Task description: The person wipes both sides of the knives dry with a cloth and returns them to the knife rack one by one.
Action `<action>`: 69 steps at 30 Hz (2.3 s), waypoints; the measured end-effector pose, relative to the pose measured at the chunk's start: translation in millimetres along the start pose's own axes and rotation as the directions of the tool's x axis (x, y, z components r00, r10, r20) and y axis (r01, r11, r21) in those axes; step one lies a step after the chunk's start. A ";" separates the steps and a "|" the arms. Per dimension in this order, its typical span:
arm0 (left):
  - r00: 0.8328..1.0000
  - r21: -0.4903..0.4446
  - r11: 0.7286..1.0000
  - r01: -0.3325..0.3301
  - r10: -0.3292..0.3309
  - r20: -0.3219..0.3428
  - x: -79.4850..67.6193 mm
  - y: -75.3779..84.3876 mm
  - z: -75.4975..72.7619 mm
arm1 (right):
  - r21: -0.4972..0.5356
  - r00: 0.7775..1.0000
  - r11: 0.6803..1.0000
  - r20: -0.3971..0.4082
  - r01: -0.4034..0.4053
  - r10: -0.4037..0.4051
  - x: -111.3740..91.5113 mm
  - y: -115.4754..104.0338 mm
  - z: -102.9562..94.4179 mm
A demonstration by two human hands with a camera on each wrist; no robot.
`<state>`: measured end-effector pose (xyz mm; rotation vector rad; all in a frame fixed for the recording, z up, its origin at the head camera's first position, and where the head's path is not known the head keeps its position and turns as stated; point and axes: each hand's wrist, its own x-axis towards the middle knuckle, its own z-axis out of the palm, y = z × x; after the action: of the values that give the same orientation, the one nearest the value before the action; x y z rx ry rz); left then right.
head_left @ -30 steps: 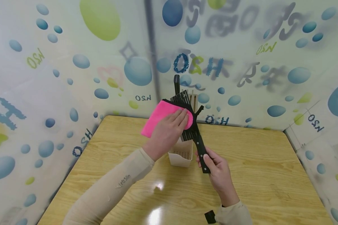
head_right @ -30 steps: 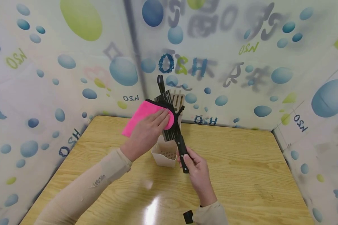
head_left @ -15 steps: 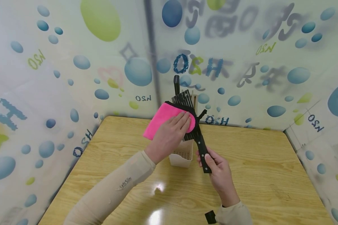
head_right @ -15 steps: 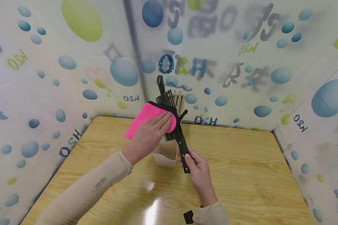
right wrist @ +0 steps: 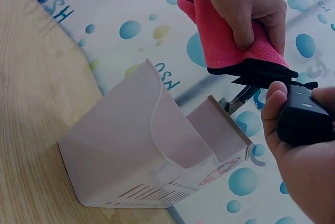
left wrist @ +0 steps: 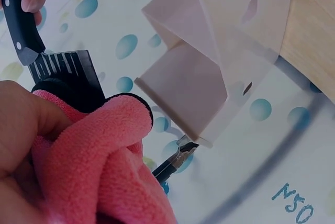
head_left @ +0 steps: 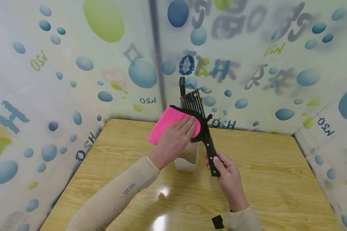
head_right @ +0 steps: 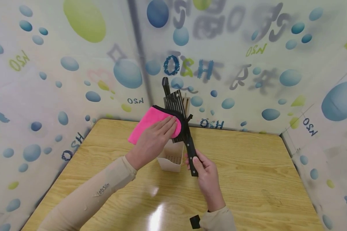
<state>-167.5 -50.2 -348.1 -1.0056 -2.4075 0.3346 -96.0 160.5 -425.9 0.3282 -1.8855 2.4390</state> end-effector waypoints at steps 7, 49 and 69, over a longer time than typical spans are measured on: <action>1.000 0.019 1.000 -0.009 0.009 0.008 -1.3 0.2 1.6 | 0.016 1.000 1.000 -0.021 0.017 -0.016 2.9 -2.5 -1.7; 0.995 0.011 0.997 -0.076 0.076 -0.065 -2.0 13.3 1.7 | -0.041 1.000 0.999 0.024 0.014 -0.013 10.4 -3.9 -7.8; 0.988 0.010 0.993 -0.120 0.120 -0.097 -4.3 31.2 0.6 | -0.070 0.995 0.994 -0.047 -0.086 0.082 10.1 -13.3 -4.6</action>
<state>-146.8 -31.5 -362.8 -1.1412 -2.2642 0.3246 -104.4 167.3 -412.5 0.1936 -2.0021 2.4007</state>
